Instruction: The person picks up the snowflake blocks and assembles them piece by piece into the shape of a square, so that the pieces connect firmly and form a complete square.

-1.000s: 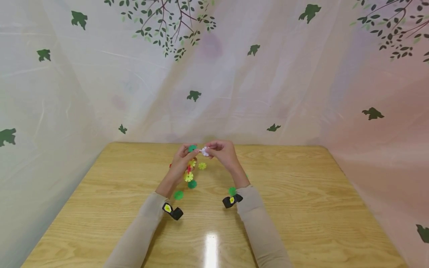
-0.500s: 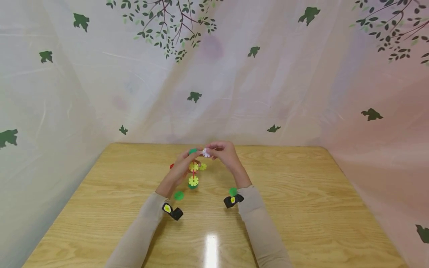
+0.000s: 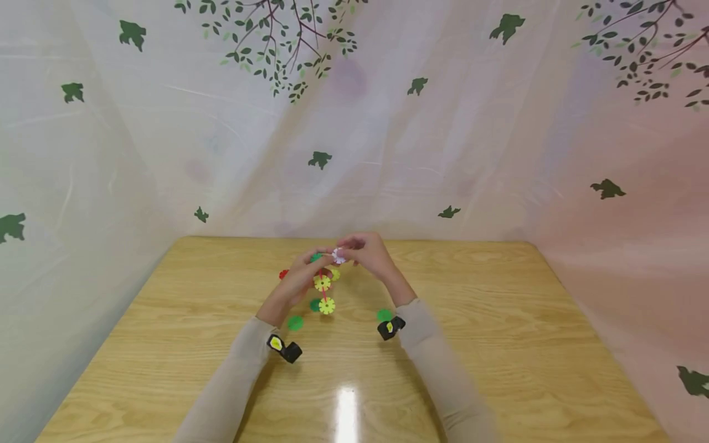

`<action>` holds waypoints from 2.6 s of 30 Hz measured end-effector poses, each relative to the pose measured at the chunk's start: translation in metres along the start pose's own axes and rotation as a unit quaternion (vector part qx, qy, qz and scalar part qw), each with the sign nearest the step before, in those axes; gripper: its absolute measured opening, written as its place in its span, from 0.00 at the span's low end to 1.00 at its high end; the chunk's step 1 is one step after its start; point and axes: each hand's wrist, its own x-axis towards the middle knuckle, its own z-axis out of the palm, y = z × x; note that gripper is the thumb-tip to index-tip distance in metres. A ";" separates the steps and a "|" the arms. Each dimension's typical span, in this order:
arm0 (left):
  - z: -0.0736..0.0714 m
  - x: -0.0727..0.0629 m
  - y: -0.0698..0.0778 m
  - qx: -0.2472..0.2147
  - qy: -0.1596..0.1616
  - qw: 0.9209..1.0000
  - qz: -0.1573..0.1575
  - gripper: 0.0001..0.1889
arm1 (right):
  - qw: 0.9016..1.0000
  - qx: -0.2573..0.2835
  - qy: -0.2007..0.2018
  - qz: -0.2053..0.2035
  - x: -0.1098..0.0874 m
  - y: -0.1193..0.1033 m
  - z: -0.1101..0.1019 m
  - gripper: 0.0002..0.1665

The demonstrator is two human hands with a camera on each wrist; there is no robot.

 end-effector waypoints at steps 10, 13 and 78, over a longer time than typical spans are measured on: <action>-0.002 0.004 -0.003 -0.010 0.005 1.000 0.009 0.15 | 0.988 -0.124 -0.090 -0.011 -0.010 -0.006 -0.030 0.16; -0.004 0.004 -0.002 -0.011 0.012 1.000 0.010 0.15 | 0.976 -0.159 -0.148 -0.020 -0.018 -0.002 -0.040 0.14; -0.021 0.005 -0.008 -0.024 0.000 1.000 0.018 0.20 | 0.930 -0.156 -0.331 -0.024 -0.051 0.051 -0.048 0.13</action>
